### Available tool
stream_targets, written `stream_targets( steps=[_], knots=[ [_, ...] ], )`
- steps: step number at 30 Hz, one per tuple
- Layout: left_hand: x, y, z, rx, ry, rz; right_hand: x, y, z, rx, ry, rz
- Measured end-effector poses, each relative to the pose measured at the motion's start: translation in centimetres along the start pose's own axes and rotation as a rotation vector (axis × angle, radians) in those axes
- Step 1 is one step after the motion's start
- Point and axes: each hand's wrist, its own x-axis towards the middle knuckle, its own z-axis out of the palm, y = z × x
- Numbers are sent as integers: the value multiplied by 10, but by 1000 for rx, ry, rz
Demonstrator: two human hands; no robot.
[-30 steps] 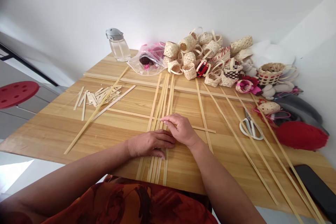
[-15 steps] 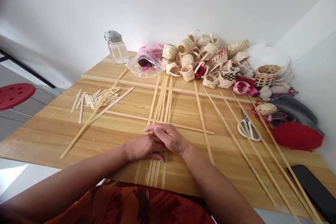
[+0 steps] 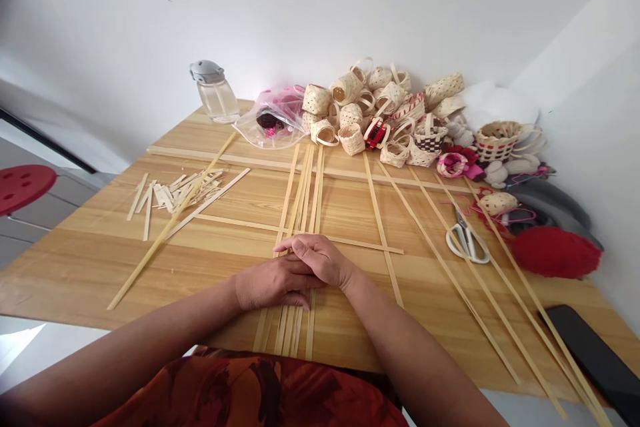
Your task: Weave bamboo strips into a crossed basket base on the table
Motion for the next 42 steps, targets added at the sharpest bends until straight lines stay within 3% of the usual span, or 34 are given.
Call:
stream_targets(
  steps=[6, 10, 14, 17, 20, 23, 27, 31, 34, 39, 42],
  knots=[
    [1, 1, -1, 8, 2, -15, 0, 2, 0, 78, 15, 33],
    [2, 0, -4, -39, -7, -10, -2, 0, -5, 133, 123, 37],
    [2, -2, -4, -74, -5, 25, -9, -7, -42, 23, 480, 2],
    [0, -4, -2, -81, 6, 35, -21, -15, -84, -187, 765, 131],
    [-2, -6, 0, -82, 3, 19, -36, -22, -111, -437, 806, 286],
    [-3, -8, 2, -84, -5, 17, -43, -22, -103, -616, 704, 324],
    [-2, -7, 1, -88, 2, 21, -37, -8, -64, -745, 446, 283],
    [0, -5, -1, -100, 9, 11, -23, -5, -37, -873, 425, 93],
    [0, -4, 0, -93, 8, 2, -6, -13, -23, -876, 401, -21],
    [-2, -5, 1, -69, -29, -64, 39, -15, 5, -875, 118, -30],
    [-2, -2, -2, -77, -61, -87, 64, -10, 16, -891, 59, -10]
  ],
)
